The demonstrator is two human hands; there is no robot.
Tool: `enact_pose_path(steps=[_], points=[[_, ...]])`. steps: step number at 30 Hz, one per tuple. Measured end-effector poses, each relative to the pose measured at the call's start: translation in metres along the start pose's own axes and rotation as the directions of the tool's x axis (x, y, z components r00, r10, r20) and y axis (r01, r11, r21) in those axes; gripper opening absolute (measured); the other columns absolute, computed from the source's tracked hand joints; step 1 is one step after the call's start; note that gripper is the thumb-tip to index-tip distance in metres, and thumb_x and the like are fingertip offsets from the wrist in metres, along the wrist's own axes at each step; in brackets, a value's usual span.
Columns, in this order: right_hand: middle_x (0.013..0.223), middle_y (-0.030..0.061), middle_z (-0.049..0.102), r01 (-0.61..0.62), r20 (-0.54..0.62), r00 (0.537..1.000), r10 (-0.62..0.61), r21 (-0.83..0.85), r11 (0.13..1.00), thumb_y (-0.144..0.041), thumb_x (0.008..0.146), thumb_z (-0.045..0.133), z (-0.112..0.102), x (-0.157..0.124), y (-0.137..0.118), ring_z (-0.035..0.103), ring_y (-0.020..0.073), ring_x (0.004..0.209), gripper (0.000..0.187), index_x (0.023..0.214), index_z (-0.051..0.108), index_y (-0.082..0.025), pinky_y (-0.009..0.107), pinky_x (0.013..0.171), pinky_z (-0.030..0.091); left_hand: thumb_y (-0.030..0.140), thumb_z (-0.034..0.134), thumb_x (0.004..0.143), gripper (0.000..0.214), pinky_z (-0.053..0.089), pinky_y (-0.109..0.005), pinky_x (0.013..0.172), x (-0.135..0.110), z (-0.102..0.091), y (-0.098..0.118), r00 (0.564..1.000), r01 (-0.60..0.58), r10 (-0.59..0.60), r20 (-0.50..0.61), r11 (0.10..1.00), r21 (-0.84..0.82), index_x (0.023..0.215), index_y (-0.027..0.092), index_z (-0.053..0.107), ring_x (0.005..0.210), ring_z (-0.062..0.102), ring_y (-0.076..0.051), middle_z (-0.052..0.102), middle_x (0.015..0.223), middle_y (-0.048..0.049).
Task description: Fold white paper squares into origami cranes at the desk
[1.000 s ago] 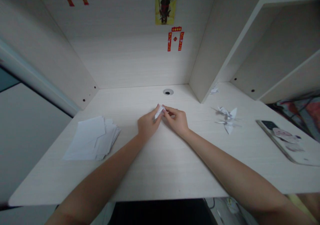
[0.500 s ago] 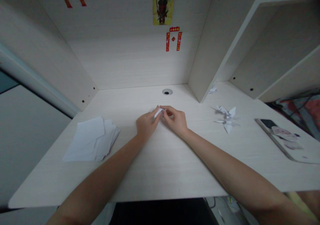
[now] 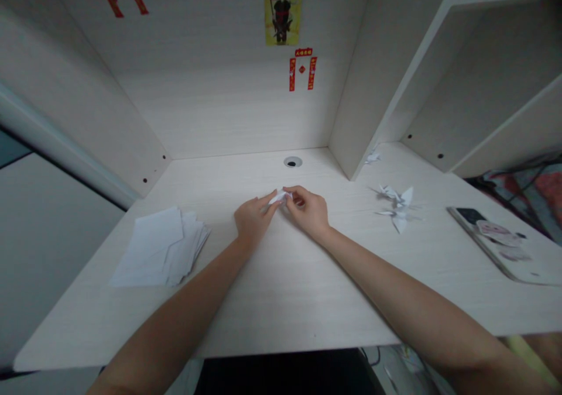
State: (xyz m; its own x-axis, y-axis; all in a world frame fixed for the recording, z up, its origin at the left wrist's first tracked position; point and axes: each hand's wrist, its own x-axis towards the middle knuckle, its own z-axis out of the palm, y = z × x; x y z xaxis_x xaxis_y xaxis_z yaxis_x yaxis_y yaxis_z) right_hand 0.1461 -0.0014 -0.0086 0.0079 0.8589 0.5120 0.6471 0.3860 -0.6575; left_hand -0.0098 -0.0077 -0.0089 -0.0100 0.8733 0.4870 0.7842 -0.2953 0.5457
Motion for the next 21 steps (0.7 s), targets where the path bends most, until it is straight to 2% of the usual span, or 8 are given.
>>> enact_pose_path(steps=[11, 16, 21], points=[[0.072, -0.0014, 0.068, 0.015, -0.005, 1.000, -0.015, -0.017, 1.000, -0.033, 0.082, 0.051, 0.0006, -0.0014, -0.0020, 0.064, 0.0139, 0.063, 0.022, 0.097, 0.064, -0.025, 0.024, 0.063, 0.046, 0.047, 0.062, 0.078, 0.027, 0.051, -0.028, 0.080, -0.0002, -0.0008, 0.0037, 0.993, -0.044, 0.038, -0.110, 0.998, -0.054, 0.095, 0.029, 0.072, 0.086, 0.068, -0.017, 0.073, 0.095, -0.0006], [0.072, -0.0012, 0.068, 0.009, 0.002, 1.000, -0.009, 0.003, 1.000, -0.033, 0.082, 0.051, 0.0003, -0.0012, -0.0021, 0.063, 0.0134, 0.061, 0.022, 0.097, 0.064, -0.024, 0.024, 0.063, 0.047, 0.046, 0.063, 0.077, 0.026, 0.051, -0.034, 0.085, -0.0015, 0.0014, 0.0014, 0.981, -0.101, 0.101, -0.164, 0.995, 0.008, 0.094, 0.029, 0.072, 0.087, 0.068, -0.019, 0.073, 0.093, -0.0024], [0.068, -0.0018, 0.066, -0.011, 0.008, 1.000, 0.011, 0.035, 0.999, -0.033, 0.081, 0.052, -0.0008, -0.0009, -0.0036, 0.062, 0.0131, 0.060, 0.021, 0.096, 0.064, -0.024, 0.024, 0.062, 0.047, 0.044, 0.063, 0.078, 0.024, 0.052, -0.033, 0.087, -0.0016, 0.0008, 0.0011, 0.967, -0.171, 0.170, -0.190, 0.985, 0.013, 0.095, 0.029, 0.072, 0.086, 0.069, -0.018, 0.073, 0.093, -0.0012]])
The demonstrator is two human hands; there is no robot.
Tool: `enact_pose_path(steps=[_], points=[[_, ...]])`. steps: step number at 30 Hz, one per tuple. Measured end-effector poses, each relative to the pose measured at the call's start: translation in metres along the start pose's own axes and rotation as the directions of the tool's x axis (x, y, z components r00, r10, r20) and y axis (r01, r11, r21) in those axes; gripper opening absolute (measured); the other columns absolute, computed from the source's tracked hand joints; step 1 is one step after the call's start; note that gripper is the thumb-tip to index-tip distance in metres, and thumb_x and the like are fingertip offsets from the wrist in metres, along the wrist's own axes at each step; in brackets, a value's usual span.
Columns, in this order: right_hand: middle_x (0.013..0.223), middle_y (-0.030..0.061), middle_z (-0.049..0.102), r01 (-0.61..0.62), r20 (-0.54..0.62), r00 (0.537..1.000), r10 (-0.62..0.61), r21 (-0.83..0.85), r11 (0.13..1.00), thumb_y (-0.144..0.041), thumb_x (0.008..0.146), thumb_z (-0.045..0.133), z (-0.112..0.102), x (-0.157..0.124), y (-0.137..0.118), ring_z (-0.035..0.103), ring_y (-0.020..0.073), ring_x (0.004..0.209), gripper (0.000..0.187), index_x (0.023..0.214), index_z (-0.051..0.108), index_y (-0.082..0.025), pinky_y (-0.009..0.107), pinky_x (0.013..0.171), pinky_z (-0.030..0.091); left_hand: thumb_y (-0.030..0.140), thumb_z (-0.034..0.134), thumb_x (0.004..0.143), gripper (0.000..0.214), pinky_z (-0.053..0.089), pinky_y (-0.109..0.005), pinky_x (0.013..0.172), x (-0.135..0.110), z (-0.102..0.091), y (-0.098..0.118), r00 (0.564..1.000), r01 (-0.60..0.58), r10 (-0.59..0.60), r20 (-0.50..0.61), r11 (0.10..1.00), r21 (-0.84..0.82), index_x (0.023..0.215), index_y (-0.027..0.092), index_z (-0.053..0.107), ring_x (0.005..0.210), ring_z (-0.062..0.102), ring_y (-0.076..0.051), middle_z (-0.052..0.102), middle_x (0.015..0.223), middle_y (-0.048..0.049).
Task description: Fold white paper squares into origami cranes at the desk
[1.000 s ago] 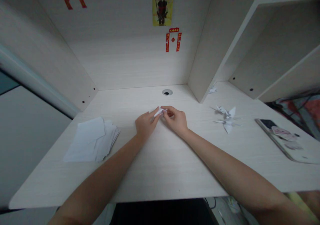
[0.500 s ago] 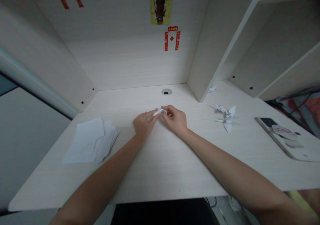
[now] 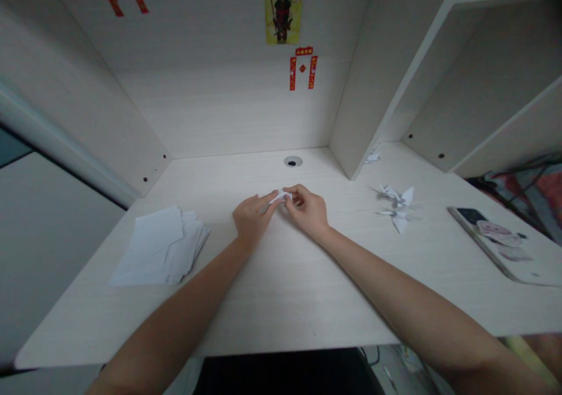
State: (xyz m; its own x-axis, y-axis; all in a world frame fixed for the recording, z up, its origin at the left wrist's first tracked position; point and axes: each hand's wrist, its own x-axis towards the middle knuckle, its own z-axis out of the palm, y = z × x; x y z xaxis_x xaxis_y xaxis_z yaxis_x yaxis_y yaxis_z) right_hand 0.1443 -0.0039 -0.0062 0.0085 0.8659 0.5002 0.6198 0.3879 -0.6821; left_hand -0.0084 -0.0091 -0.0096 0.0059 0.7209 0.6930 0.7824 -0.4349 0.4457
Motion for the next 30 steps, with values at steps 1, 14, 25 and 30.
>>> enact_pose_path(steps=[1, 14, 25, 30], points=[[0.068, -0.0015, 0.066, -0.006, 0.002, 1.000, 0.006, 0.009, 1.000, -0.033, 0.081, 0.052, 0.000, 0.000, 0.000, 0.062, 0.0133, 0.060, 0.021, 0.096, 0.064, -0.024, 0.024, 0.062, 0.047, 0.042, 0.063, 0.079, 0.023, 0.051, -0.033, 0.089, 0.000, 0.000, 0.000, 1.000, -0.011, 0.011, 0.011, 1.000, -0.019, 0.095, 0.029, 0.071, 0.086, 0.069, -0.017, 0.072, 0.094, -0.0005], [0.071, -0.0004, 0.064, -0.044, -0.009, 0.999, 0.046, 0.171, 0.984, -0.031, 0.083, 0.049, 0.002, 0.003, 0.005, 0.061, 0.0131, 0.063, 0.024, 0.101, 0.061, -0.022, 0.024, 0.062, 0.047, 0.037, 0.062, 0.081, 0.025, 0.051, -0.033, 0.093, 0.001, -0.001, 0.002, 0.997, -0.080, 0.081, 0.012, 0.992, -0.099, 0.103, 0.027, 0.068, 0.094, 0.067, -0.016, 0.070, 0.103, 0.0006], [0.073, 0.0014, 0.064, -0.032, 0.035, 0.999, 0.019, 0.438, 0.898, -0.034, 0.082, 0.052, 0.007, 0.004, 0.008, 0.059, 0.0129, 0.063, 0.026, 0.101, 0.060, -0.018, 0.026, 0.063, 0.047, 0.027, 0.060, 0.083, 0.025, 0.052, -0.034, 0.091, 0.004, 0.001, -0.002, 0.963, -0.270, 0.269, -0.023, 0.956, -0.111, 0.107, 0.026, 0.066, 0.096, 0.067, -0.016, 0.069, 0.105, -0.0014], [0.070, 0.0003, 0.063, -0.059, 0.050, 0.998, 0.038, 0.546, 0.836, -0.036, 0.080, 0.056, 0.010, 0.006, 0.010, 0.058, 0.0119, 0.063, 0.025, 0.098, 0.061, -0.019, 0.025, 0.061, 0.046, 0.027, 0.061, 0.082, 0.023, 0.051, -0.035, 0.093, 0.004, -0.002, 0.001, 0.966, -0.259, 0.258, -0.029, 0.954, -0.147, 0.104, 0.026, 0.067, 0.098, 0.066, -0.017, 0.070, 0.106, -0.0020]])
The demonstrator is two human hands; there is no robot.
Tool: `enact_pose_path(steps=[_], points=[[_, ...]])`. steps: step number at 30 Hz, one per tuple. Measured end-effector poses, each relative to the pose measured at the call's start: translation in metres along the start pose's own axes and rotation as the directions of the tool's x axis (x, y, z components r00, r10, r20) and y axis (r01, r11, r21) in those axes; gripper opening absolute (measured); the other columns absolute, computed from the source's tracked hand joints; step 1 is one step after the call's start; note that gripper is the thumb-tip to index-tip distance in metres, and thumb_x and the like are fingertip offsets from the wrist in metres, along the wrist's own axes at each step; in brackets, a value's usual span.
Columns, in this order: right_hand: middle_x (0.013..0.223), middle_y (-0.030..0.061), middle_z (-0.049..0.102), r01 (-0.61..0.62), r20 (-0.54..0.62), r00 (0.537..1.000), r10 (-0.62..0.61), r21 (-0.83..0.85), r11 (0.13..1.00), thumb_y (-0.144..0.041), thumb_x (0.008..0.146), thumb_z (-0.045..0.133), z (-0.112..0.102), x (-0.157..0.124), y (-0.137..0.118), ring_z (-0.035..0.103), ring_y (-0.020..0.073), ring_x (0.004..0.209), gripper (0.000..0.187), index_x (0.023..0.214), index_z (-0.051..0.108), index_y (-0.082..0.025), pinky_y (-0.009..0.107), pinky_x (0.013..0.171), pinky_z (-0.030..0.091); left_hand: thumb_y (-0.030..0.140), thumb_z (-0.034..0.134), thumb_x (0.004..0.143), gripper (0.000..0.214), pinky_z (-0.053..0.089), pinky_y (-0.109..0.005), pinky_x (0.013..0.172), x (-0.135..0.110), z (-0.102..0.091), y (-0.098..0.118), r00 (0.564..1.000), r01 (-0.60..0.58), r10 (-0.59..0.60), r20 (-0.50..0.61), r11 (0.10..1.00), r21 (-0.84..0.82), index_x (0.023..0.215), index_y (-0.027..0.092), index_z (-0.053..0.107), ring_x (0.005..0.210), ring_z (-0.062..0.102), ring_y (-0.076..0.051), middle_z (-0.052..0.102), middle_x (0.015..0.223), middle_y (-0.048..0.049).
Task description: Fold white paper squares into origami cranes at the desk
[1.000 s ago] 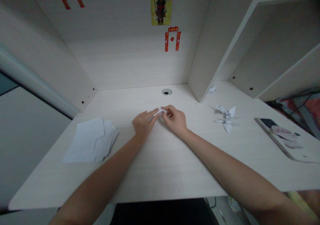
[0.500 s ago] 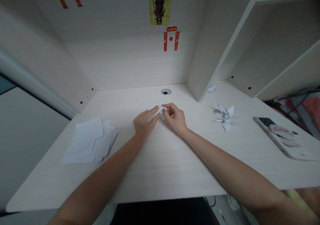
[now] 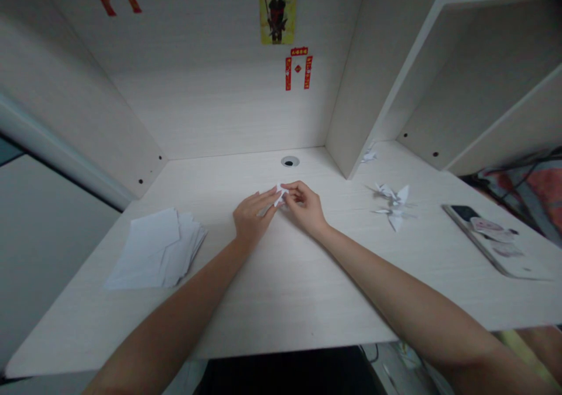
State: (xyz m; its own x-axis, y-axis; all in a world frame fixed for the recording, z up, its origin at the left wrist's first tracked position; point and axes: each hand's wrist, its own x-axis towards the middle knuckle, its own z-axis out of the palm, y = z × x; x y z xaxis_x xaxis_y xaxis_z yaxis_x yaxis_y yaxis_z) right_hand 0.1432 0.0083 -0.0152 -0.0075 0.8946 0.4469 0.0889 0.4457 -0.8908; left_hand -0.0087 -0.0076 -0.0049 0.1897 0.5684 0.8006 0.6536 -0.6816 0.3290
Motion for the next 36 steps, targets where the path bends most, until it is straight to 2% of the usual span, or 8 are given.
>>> enact_pose_path(steps=[2, 5, 8, 11, 15, 22, 33, 36], points=[[0.070, 0.0005, 0.063, -0.015, -0.003, 1.000, 0.015, 0.042, 0.999, -0.036, 0.078, 0.059, 0.0006, 0.0008, 0.0000, 0.057, 0.0116, 0.062, 0.024, 0.095, 0.062, -0.019, 0.025, 0.060, 0.046, 0.029, 0.063, 0.080, 0.027, 0.049, -0.035, 0.095, 0.0007, -0.0010, 0.0019, 0.999, 0.044, -0.044, 0.010, 0.999, -0.026, 0.107, 0.025, 0.066, 0.103, 0.064, -0.018, 0.068, 0.111, -0.0027], [0.071, 0.0012, 0.063, -0.038, -0.008, 0.999, 0.039, 0.094, 0.995, -0.036, 0.076, 0.062, 0.0014, 0.0017, -0.0007, 0.057, 0.0116, 0.060, 0.023, 0.092, 0.063, -0.019, 0.025, 0.060, 0.045, 0.029, 0.064, 0.079, 0.043, 0.044, -0.037, 0.102, 0.0013, -0.0012, 0.0032, 0.984, 0.175, -0.169, 0.060, 0.980, -0.100, 0.121, 0.025, 0.057, 0.115, 0.057, -0.020, 0.060, 0.125, -0.0039], [0.069, 0.0013, 0.063, -0.060, 0.000, 0.998, 0.061, 0.108, 0.992, -0.036, 0.074, 0.064, 0.0015, 0.0020, -0.0015, 0.057, 0.0118, 0.059, 0.024, 0.090, 0.064, -0.018, 0.026, 0.060, 0.045, 0.025, 0.058, 0.083, 0.042, 0.046, -0.033, 0.099, 0.0005, 0.0004, 0.0017, 0.938, 0.338, -0.308, 0.158, 0.914, -0.224, 0.125, 0.027, 0.055, 0.111, 0.059, -0.018, 0.059, 0.126, -0.0021], [0.065, 0.0000, 0.062, -0.074, 0.023, 0.997, 0.072, 0.101, 0.992, -0.036, 0.074, 0.065, 0.0010, 0.0021, -0.0023, 0.055, 0.0113, 0.057, 0.024, 0.090, 0.065, -0.017, 0.025, 0.059, 0.044, 0.022, 0.055, 0.083, 0.039, 0.049, -0.030, 0.093, -0.0012, 0.0025, -0.0015, 0.900, 0.433, -0.387, 0.198, 0.841, -0.324, 0.122, 0.026, 0.057, 0.103, 0.063, -0.017, 0.062, 0.122, -0.0020], [0.071, 0.0018, 0.065, -0.094, 0.075, 0.994, 0.085, 0.120, 0.988, -0.037, 0.076, 0.062, 0.0001, 0.0019, -0.0027, 0.057, 0.0120, 0.061, 0.025, 0.092, 0.067, -0.018, 0.025, 0.060, 0.045, 0.018, 0.058, 0.079, 0.039, 0.049, -0.030, 0.093, -0.0018, 0.0037, -0.0048, 0.883, 0.469, -0.428, 0.193, 0.793, -0.389, 0.118, 0.022, 0.061, 0.102, 0.063, -0.017, 0.065, 0.117, -0.0039], [0.074, 0.0041, 0.067, -0.116, 0.004, 0.993, 0.116, 0.106, 0.988, -0.035, 0.075, 0.063, -0.0004, 0.0023, -0.0009, 0.057, 0.0128, 0.060, 0.023, 0.087, 0.069, -0.017, 0.026, 0.060, 0.046, 0.025, 0.057, 0.081, 0.036, 0.051, -0.030, 0.090, 0.0014, 0.0015, -0.0024, 0.863, 0.505, -0.459, 0.210, 0.779, -0.371, 0.117, 0.022, 0.061, 0.097, 0.065, -0.017, 0.065, 0.117, -0.0047], [0.061, -0.0004, 0.061, -0.176, 0.030, 0.984, 0.174, 0.189, 0.966, -0.032, 0.071, 0.064, 0.0005, 0.0038, -0.0010, 0.055, 0.0116, 0.055, 0.020, 0.083, 0.065, -0.016, 0.025, 0.057, 0.044, 0.023, 0.058, 0.080, 0.036, 0.051, -0.030, 0.088, 0.0024, 0.0014, -0.0010, 0.839, 0.544, -0.490, 0.239, 0.731, -0.412, 0.116, 0.021, 0.062, 0.095, 0.066, -0.017, 0.067, 0.113, -0.0051], [0.071, 0.0007, 0.063, -0.162, 0.049, 0.987, 0.156, 0.176, 0.971, -0.030, 0.072, 0.062, 0.0002, 0.0041, -0.0023, 0.055, 0.0108, 0.056, 0.022, 0.089, 0.063, -0.018, 0.024, 0.058, 0.045, 0.024, 0.057, 0.080, 0.036, 0.051, -0.030, 0.088, 0.0035, 0.0022, -0.0011, 0.829, 0.557, -0.497, 0.254, 0.704, -0.441, 0.114, 0.019, 0.063, 0.095, 0.065, -0.017, 0.067, 0.111, -0.0065]])
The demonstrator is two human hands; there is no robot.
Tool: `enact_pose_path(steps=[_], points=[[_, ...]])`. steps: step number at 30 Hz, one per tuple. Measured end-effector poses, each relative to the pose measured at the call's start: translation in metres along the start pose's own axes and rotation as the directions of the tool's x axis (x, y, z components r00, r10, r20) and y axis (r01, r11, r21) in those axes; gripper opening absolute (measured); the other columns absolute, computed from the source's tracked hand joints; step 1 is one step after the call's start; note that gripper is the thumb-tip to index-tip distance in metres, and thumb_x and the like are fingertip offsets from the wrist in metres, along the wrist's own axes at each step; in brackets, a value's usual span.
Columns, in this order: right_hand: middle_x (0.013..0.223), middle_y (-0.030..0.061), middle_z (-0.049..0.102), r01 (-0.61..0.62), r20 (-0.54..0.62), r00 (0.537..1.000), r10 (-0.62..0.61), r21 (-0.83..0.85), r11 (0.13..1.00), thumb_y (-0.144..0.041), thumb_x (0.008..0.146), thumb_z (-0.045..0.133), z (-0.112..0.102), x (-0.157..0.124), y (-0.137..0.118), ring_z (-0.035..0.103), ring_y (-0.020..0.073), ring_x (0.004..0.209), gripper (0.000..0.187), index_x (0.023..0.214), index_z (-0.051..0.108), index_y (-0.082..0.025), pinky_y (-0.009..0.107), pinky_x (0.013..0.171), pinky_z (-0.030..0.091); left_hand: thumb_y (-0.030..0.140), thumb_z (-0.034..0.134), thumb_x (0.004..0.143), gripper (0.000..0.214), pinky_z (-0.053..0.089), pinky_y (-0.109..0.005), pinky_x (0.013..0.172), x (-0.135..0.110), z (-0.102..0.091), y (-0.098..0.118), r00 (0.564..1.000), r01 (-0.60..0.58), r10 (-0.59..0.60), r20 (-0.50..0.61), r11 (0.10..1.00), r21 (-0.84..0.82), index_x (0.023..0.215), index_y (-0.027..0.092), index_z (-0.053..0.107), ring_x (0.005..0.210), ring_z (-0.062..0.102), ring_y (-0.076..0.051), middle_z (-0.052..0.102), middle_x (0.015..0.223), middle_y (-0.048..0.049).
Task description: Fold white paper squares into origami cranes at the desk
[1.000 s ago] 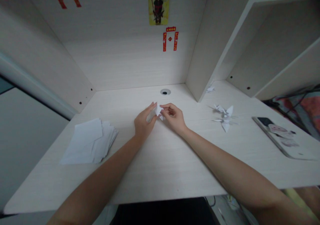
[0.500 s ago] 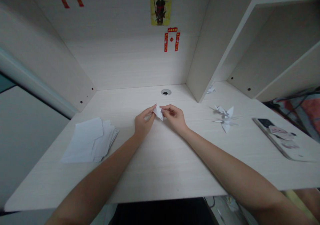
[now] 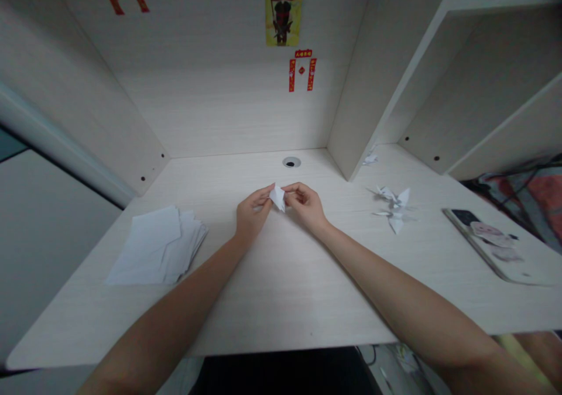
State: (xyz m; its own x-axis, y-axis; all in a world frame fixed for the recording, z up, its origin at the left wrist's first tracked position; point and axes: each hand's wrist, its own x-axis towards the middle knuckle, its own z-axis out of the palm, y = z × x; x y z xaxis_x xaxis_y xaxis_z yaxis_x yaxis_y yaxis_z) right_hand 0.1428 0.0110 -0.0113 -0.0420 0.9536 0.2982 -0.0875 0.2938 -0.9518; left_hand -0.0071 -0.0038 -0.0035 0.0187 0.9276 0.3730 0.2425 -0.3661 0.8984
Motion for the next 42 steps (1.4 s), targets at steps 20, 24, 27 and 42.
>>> enact_pose_path(steps=[20, 24, 27, 42], points=[[0.091, 0.0032, 0.072, -0.002, 0.167, 0.986, -0.017, 0.116, 0.993, -0.030, 0.070, 0.069, -0.006, 0.007, 0.013, 0.064, 0.0164, 0.082, 0.019, 0.087, 0.072, -0.023, 0.033, 0.082, 0.047, 0.035, 0.067, 0.071, 0.061, 0.054, -0.031, 0.073, 0.003, 0.001, -0.003, 0.980, 0.199, -0.185, 0.074, 0.913, -0.356, 0.126, 0.016, 0.049, 0.079, 0.066, -0.018, 0.071, 0.097, -0.0095], [0.090, 0.0039, 0.073, -0.056, 0.138, 0.990, 0.031, 0.187, 0.981, -0.029, 0.066, 0.073, -0.006, 0.008, 0.017, 0.066, 0.0171, 0.082, 0.021, 0.085, 0.073, -0.022, 0.034, 0.084, 0.048, 0.036, 0.067, 0.071, 0.057, 0.054, -0.031, 0.073, 0.004, 0.001, -0.003, 0.976, 0.219, -0.207, 0.072, 0.897, -0.384, 0.122, 0.016, 0.053, 0.080, 0.066, -0.017, 0.071, 0.098, -0.0094], [0.087, 0.0038, 0.073, -0.094, 0.089, 0.993, 0.077, 0.201, 0.975, -0.030, 0.061, 0.076, -0.006, 0.008, 0.017, 0.066, 0.0171, 0.078, 0.023, 0.082, 0.074, -0.022, 0.034, 0.081, 0.049, 0.036, 0.068, 0.071, 0.054, 0.055, -0.032, 0.074, 0.004, 0.000, -0.003, 0.977, 0.212, -0.201, 0.069, 0.895, -0.393, 0.119, 0.016, 0.055, 0.080, 0.066, -0.018, 0.071, 0.097, -0.0093], [0.089, 0.0044, 0.074, -0.151, 0.106, 0.985, 0.136, 0.151, 0.977, -0.034, 0.058, 0.078, -0.005, 0.008, 0.010, 0.067, 0.0181, 0.083, 0.028, 0.083, 0.074, -0.021, 0.035, 0.085, 0.049, 0.037, 0.068, 0.069, 0.033, 0.054, -0.033, 0.077, 0.006, 0.001, -0.009, 0.975, 0.210, -0.222, 0.004, 0.917, -0.338, 0.095, 0.017, 0.071, 0.084, 0.066, -0.018, 0.071, 0.098, -0.0068]])
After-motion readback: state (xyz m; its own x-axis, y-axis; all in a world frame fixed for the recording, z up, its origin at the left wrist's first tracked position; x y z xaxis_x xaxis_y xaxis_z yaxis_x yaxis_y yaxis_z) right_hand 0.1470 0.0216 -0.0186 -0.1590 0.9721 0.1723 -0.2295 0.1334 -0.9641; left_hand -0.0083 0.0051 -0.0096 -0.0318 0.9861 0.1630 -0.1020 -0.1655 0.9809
